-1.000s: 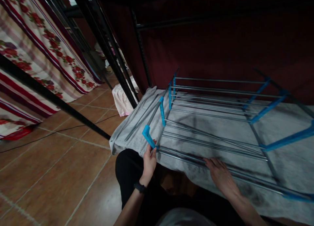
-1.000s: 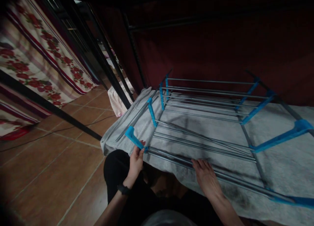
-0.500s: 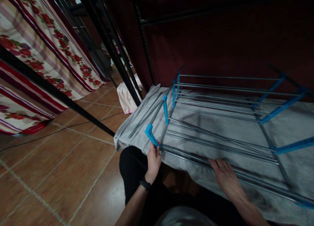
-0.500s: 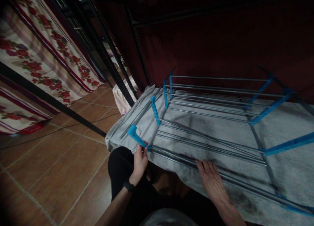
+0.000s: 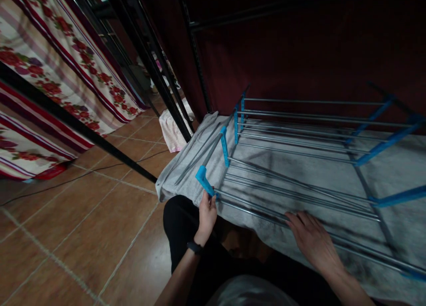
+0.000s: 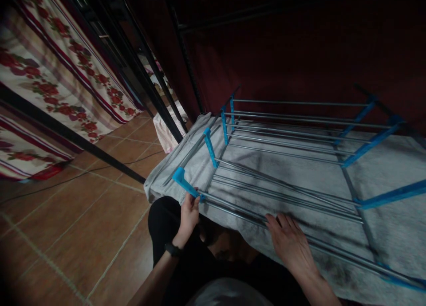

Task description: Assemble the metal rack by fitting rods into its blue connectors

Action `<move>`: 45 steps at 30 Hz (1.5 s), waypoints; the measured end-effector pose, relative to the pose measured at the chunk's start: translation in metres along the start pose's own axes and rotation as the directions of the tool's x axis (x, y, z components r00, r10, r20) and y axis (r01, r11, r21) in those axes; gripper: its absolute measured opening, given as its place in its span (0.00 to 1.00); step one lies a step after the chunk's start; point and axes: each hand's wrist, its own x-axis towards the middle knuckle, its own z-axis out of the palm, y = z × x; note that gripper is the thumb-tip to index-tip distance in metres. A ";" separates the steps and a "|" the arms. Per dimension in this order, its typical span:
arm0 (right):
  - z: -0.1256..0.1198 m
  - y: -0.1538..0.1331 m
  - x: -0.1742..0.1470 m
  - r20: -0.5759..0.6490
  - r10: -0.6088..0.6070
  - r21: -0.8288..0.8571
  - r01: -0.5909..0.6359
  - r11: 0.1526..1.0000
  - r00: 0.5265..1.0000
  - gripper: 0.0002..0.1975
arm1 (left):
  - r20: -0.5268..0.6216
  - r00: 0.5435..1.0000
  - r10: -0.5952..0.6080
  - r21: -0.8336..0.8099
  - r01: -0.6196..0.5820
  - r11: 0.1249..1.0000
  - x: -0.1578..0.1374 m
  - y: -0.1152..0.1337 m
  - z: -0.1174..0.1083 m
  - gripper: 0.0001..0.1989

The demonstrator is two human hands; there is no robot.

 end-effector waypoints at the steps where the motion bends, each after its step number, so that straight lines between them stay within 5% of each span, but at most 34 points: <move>1: 0.000 0.000 -0.001 0.009 0.003 -0.003 -0.003 1.000 1.000 0.14 | -0.002 1.000 -0.008 -0.026 0.008 1.000 0.001 -0.002 0.000 0.13; 20: 0.001 0.009 -0.002 0.149 0.011 0.063 -0.020 0.998 0.989 0.18 | -0.071 0.991 -0.116 -0.205 0.099 0.974 0.010 0.012 0.011 0.10; 32: -0.016 -0.049 0.066 0.411 -0.017 0.120 -0.036 0.992 0.912 0.22 | -0.144 0.974 -0.173 -0.290 0.126 0.949 0.010 0.018 0.017 0.10; 45: -0.013 -0.037 0.062 0.374 -0.093 0.163 0.033 0.986 0.923 0.20 | -0.134 0.969 -0.207 -0.306 0.158 0.939 0.010 0.024 0.016 0.08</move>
